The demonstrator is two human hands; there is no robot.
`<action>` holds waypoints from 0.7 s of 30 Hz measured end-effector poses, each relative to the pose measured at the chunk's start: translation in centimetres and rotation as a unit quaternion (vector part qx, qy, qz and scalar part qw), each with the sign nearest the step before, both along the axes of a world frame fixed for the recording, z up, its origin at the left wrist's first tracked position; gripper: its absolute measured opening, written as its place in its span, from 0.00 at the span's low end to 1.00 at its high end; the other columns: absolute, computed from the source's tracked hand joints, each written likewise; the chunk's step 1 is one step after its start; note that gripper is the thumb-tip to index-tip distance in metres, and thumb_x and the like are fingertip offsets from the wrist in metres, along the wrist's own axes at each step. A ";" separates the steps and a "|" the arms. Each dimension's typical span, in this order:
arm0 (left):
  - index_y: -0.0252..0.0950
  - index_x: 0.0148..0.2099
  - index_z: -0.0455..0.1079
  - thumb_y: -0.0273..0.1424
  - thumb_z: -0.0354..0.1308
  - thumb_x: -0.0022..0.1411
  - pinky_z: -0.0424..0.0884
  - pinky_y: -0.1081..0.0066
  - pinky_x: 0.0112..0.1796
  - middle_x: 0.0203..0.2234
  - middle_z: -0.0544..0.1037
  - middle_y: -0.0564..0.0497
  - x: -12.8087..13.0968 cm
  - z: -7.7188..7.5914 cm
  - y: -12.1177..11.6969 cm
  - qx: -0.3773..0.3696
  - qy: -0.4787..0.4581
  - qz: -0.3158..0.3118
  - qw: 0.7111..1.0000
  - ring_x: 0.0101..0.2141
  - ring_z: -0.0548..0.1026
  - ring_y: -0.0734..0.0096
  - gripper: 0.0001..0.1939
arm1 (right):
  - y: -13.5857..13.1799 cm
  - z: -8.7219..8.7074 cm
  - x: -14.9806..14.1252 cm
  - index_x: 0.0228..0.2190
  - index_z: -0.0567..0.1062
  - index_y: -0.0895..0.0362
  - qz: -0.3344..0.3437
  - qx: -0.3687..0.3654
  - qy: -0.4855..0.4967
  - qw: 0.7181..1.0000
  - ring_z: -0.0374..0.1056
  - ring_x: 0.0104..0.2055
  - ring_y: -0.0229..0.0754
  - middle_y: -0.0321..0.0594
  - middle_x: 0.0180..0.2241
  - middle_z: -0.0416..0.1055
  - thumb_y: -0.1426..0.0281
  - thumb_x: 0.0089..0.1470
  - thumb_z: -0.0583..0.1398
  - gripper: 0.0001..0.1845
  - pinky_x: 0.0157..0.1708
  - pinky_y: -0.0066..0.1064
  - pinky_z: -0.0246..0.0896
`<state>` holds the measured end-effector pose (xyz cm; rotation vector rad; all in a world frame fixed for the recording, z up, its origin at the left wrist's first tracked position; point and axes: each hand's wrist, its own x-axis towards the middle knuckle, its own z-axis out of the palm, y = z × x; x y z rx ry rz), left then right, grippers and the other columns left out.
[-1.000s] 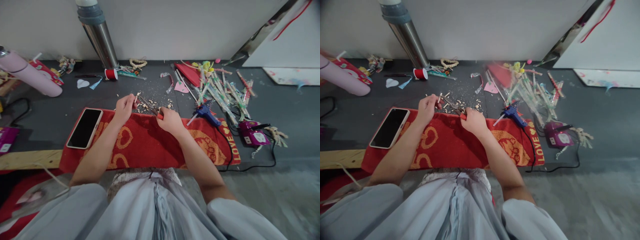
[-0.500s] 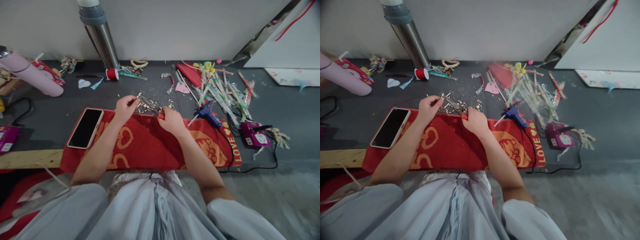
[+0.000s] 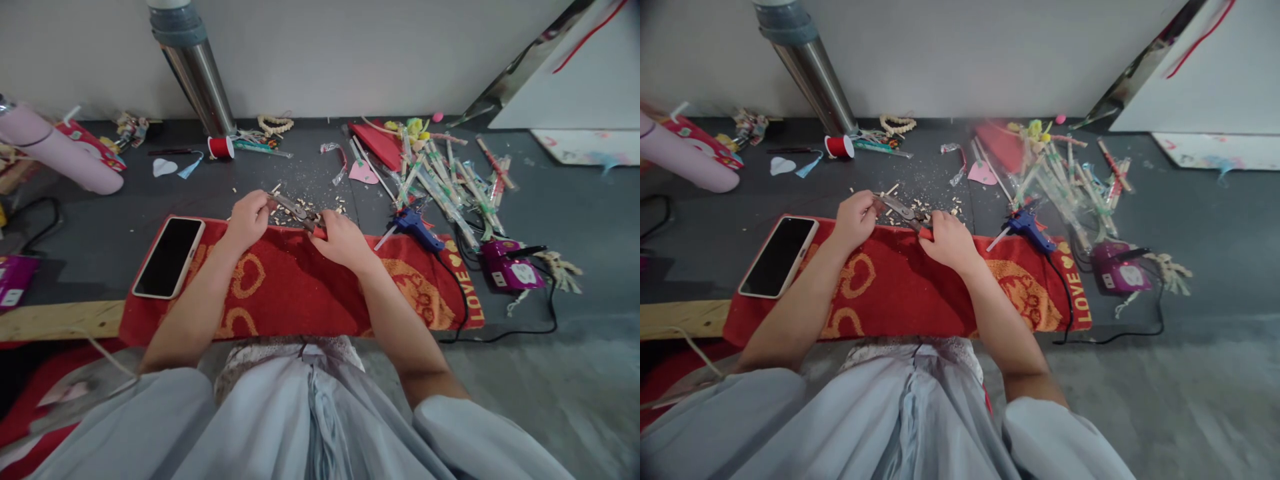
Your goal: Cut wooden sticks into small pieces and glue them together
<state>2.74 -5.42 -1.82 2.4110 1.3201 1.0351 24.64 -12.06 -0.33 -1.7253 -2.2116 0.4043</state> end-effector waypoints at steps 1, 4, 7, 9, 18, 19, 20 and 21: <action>0.38 0.26 0.63 0.25 0.47 0.56 0.66 0.68 0.34 0.24 0.70 0.50 0.0 0.0 0.0 -0.006 -0.001 0.001 1.000 0.30 0.71 0.68 0.08 | 0.0 0.0 0.0 0.40 0.67 0.60 -0.001 0.000 0.002 1.000 0.67 0.43 0.50 0.52 0.42 0.72 0.63 0.53 0.52 0.16 0.43 0.38 0.58; 0.38 0.27 0.64 0.26 0.47 0.57 0.66 0.67 0.36 0.24 0.71 0.50 0.1 0.2 -0.2 -0.025 -0.004 0.010 1.000 0.31 0.71 0.68 0.08 | 0.0 0.1 -0.1 0.37 0.67 0.58 -0.009 -0.007 -0.002 1.000 0.68 0.40 0.50 0.51 0.40 0.73 0.63 0.54 0.52 0.13 0.39 0.37 0.57; 0.38 0.26 0.63 0.29 0.47 0.59 0.66 0.68 0.35 0.24 0.71 0.49 0.2 0.3 -0.3 -0.026 -0.006 0.015 1.000 0.30 0.70 0.68 0.09 | 0.0 0.4 -0.3 0.35 0.67 0.58 -0.020 -0.015 -0.009 1.000 0.68 0.38 0.49 0.49 0.38 0.74 0.63 0.55 0.51 0.11 0.36 0.36 0.56; 0.39 0.26 0.63 0.30 0.47 0.60 0.65 0.68 0.35 0.24 0.72 0.49 0.3 0.3 -0.4 -0.019 -0.008 0.016 1.000 0.30 0.70 0.68 0.11 | -0.1 0.6 -0.4 0.34 0.67 0.57 -0.028 -0.018 -0.015 0.999 0.69 0.37 0.49 0.49 0.38 0.75 0.63 0.55 0.52 0.11 0.35 0.35 0.55; 0.38 0.26 0.65 0.33 0.49 0.62 0.62 0.69 0.30 0.20 0.71 0.51 1.0 0.6 -0.8 -0.022 -0.028 0.043 0.998 0.25 0.67 0.70 0.12 | -0.3 0.9 -1.0 0.35 0.69 0.58 -0.056 -0.033 -0.046 0.997 0.71 0.37 0.52 0.50 0.37 0.76 0.64 0.54 0.51 0.11 0.34 0.36 0.57; 0.38 0.25 0.65 0.33 0.49 0.62 0.61 0.69 0.30 0.20 0.70 0.51 1.0 0.7 -0.8 -0.024 -0.030 0.043 0.998 0.25 0.67 0.70 0.12 | -0.3 1.0 -1.0 0.35 0.69 0.58 -0.057 -0.037 -0.046 0.997 0.71 0.37 0.52 0.50 0.37 0.76 0.65 0.54 0.52 0.11 0.34 0.36 0.57; 0.38 0.25 0.65 0.33 0.49 0.62 0.61 0.69 0.29 0.19 0.70 0.51 1.0 0.7 -0.9 -0.024 -0.031 0.043 0.998 0.25 0.67 0.71 0.13 | -0.4 1.0 -1.0 0.34 0.69 0.57 -0.057 -0.040 -0.047 0.996 0.71 0.37 0.52 0.50 0.37 0.76 0.65 0.53 0.52 0.11 0.34 0.37 0.57; 0.38 0.24 0.64 0.33 0.50 0.62 0.61 0.69 0.29 0.19 0.70 0.51 1.1 0.7 -0.9 -0.023 -0.032 0.044 0.998 0.24 0.66 0.71 0.13 | -0.4 1.0 -1.0 0.34 0.69 0.57 -0.057 -0.042 -0.047 0.996 0.71 0.37 0.52 0.50 0.37 0.76 0.66 0.53 0.52 0.10 0.34 0.37 0.57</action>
